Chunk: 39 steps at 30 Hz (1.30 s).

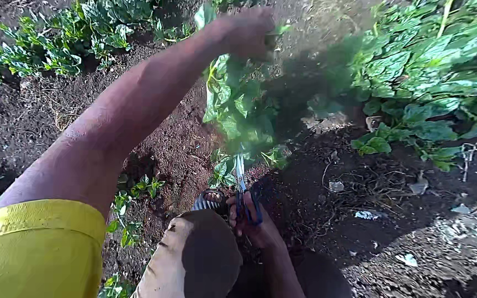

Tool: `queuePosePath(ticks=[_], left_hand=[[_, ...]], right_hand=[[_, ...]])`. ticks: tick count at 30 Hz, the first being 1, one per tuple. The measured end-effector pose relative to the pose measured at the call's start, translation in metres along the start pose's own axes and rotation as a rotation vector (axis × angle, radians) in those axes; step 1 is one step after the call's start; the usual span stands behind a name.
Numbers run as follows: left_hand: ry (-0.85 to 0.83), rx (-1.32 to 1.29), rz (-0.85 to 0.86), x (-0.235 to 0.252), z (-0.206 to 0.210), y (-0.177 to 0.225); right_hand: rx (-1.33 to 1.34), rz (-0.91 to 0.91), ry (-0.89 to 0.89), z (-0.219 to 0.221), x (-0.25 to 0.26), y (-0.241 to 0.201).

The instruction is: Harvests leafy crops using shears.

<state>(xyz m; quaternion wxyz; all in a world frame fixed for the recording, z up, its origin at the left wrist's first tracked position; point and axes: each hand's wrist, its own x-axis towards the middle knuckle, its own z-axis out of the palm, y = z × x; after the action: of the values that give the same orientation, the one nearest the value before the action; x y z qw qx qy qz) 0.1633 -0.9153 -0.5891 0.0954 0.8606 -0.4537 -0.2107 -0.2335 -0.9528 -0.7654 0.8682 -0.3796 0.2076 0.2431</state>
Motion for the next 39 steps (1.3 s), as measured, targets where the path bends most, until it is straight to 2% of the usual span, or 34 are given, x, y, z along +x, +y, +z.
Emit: queuePosePath(ticks=[3, 5, 7, 9, 11, 13, 16, 19, 21, 23, 26, 32, 35, 39], left_hand=[[0.091, -0.156, -0.195, -0.066, 0.006, -0.036], [0.239, -0.211, -0.336, -0.116, -0.002, -0.058], [0.407, -0.252, -0.431, -0.164, -0.011, -0.058], [0.55, -0.297, -0.495, -0.199, -0.019, -0.04], [0.675, -0.356, -0.456, -0.213, -0.019, -0.014], [0.78, -0.468, -0.357, -0.207, -0.008, 0.017], [0.867, -0.648, -0.173, -0.168, 0.024, 0.081], [0.766, -0.818, -0.065, -0.142, 0.058, 0.161], [0.616, -0.976, -0.029, -0.138, 0.076, 0.222], [0.507, -1.102, -0.081, -0.148, 0.089, 0.259], [0.416, -1.249, -0.165, -0.158, 0.103, 0.278], [0.477, -1.289, -0.193, -0.169, 0.13, 0.313], [0.505, -1.211, -0.061, -0.177, 0.14, 0.324], [0.483, -1.007, 0.171, -0.191, 0.137, 0.337]], right_hand=[[0.003, -0.029, 0.087, -0.016, -0.023, 0.01], [0.022, -0.118, 0.132, -0.023, -0.03, 0.007], [0.009, -0.252, 0.193, -0.023, -0.036, 0.002], [-0.04, -0.412, 0.272, -0.019, -0.043, -0.008], [-0.103, -0.609, 0.34, -0.008, -0.053, -0.023], [-0.148, -0.835, 0.36, 0.011, -0.06, -0.045], [-0.191, -1.124, 0.387, 0.049, -0.068, -0.078], [-0.329, -1.297, 0.402, 0.084, -0.07, -0.088], [-0.364, -1.335, 0.512, 0.086, -0.076, -0.082], [-0.309, -1.343, 0.648, 0.077, -0.089, -0.072], [-0.365, -1.328, 0.76, 0.06, -0.106, -0.052], [-0.443, -1.228, 0.905, 0.066, -0.13, -0.018], [-0.408, -1.251, 1.002, 0.069, -0.14, -0.014], [-0.315, -1.37, 1.11, 0.066, -0.163, -0.026]])
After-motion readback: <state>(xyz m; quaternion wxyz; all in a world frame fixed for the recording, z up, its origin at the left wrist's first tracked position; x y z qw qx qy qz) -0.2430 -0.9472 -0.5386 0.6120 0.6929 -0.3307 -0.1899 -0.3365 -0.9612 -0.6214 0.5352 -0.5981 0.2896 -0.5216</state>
